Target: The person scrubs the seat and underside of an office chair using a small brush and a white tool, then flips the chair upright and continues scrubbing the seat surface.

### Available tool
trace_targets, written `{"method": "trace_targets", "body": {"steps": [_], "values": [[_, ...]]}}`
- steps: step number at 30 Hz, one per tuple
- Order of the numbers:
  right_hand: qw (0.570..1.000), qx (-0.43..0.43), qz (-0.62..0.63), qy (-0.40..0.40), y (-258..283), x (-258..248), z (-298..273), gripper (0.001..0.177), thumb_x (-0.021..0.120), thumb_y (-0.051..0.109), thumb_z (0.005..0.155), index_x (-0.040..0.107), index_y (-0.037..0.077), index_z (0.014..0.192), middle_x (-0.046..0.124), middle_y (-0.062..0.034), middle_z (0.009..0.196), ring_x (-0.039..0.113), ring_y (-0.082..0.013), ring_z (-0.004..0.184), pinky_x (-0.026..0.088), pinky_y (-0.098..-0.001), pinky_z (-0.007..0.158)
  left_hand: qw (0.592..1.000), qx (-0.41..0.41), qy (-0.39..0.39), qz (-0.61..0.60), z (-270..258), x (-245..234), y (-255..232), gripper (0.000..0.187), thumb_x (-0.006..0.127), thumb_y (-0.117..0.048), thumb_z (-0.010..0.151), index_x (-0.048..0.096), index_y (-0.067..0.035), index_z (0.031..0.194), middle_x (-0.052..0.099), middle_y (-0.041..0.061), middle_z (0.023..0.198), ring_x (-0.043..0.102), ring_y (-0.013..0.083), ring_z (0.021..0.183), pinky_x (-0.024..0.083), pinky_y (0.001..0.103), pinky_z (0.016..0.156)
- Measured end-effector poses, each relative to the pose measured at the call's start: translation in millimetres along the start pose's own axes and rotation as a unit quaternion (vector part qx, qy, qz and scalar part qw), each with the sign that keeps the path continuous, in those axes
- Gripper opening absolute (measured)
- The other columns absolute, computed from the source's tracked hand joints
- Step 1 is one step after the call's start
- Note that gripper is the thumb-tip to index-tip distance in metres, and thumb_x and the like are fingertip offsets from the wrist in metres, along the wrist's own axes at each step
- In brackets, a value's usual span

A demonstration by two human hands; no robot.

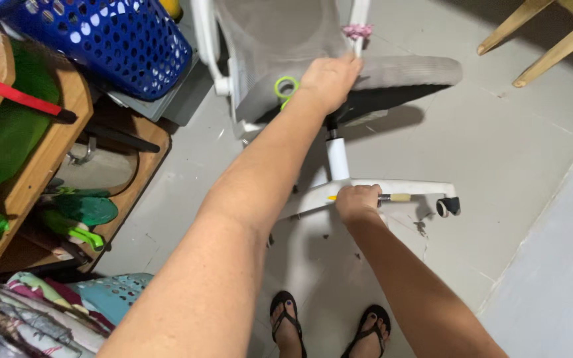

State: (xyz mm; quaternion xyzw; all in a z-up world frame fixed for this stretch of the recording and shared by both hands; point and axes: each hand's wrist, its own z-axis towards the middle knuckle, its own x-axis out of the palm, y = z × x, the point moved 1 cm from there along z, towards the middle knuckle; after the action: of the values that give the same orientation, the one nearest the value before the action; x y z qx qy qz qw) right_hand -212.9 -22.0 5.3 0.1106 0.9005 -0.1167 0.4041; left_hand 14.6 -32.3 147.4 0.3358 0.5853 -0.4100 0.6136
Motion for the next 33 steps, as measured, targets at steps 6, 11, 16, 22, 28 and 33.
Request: {"method": "trace_targets", "body": {"steps": [6, 11, 16, 22, 28, 33], "values": [[0.991, -0.056, 0.035, -0.119, 23, -18, -18, 0.025, 0.051, 0.017, 0.1, 0.07, 0.011, 0.115, 0.072, -0.01, 0.113, 0.068, -0.0281, 0.108, 0.042, -0.0483, 0.093, 0.986, -0.008, -0.144, -0.088, -32, -7, 22, 0.039, 0.071, -0.01, 0.079, 0.063, -0.011, 0.116, 0.063, 0.013, 0.127, 0.069, 0.0354, 0.1, 0.056, 0.047, 0.082], [0.873, -0.188, 0.227, -0.387, 19, -41, -77, 0.018, 0.055, 0.015, 0.097, 0.068, 0.009, 0.108, 0.072, -0.0071, 0.101, 0.068, -0.0243, 0.106, 0.044, -0.044, 0.093, 0.917, -0.191, -0.285, -0.205, -140, 13, 33, 0.022, 0.064, -0.013, 0.094, 0.069, -0.013, 0.115, 0.065, 0.014, 0.12, 0.068, 0.0383, 0.099, 0.057, 0.049, 0.081], [0.951, -0.03, 0.198, -0.237, -6, -41, -118, 0.03, 0.063, 0.012, 0.084, 0.068, 0.018, 0.113, 0.07, -0.0052, 0.11, 0.064, -0.0285, 0.104, 0.038, -0.0538, 0.099, 0.901, -0.382, -0.061, -0.197, -192, 92, 24, 0.016, 0.062, -0.018, 0.097, 0.07, -0.011, 0.108, 0.069, 0.015, 0.112, 0.069, 0.0375, 0.1, 0.055, 0.05, 0.089], [0.922, -0.001, 0.261, -0.285, -6, -34, -121, 0.027, 0.061, 0.022, 0.099, 0.066, 0.011, 0.124, 0.073, -0.0089, 0.104, 0.066, -0.0304, 0.102, 0.045, -0.0519, 0.098, 0.871, -0.451, 0.041, -0.191, -172, 183, 31, 0.021, 0.065, -0.018, 0.091, 0.069, -0.009, 0.11, 0.068, 0.018, 0.122, 0.065, 0.0401, 0.112, 0.052, 0.051, 0.095], [0.828, -0.014, 0.479, -0.291, -17, -25, -120, 0.04, 0.06, 0.009, 0.09, 0.064, 0.008, 0.13, 0.073, -0.0123, 0.103, 0.067, -0.0322, 0.094, 0.054, -0.0479, 0.087, 0.833, -0.5, 0.073, -0.227, -169, 204, 16, 0.04, 0.072, -0.018, 0.087, 0.063, -0.007, 0.125, 0.07, 0.02, 0.124, 0.066, 0.0372, 0.119, 0.052, 0.046, 0.102], [0.856, 0.008, 0.425, -0.293, -20, -30, -119, 0.035, 0.063, 0.015, 0.093, 0.065, 0.009, 0.127, 0.073, -0.0139, 0.1, 0.066, -0.0345, 0.092, 0.052, -0.0501, 0.087, 0.882, -0.412, 0.149, -0.174, -170, 186, 31, 0.045, 0.074, -0.018, 0.084, 0.061, -0.012, 0.127, 0.066, 0.017, 0.126, 0.063, 0.0365, 0.117, 0.051, 0.047, 0.098]]}}
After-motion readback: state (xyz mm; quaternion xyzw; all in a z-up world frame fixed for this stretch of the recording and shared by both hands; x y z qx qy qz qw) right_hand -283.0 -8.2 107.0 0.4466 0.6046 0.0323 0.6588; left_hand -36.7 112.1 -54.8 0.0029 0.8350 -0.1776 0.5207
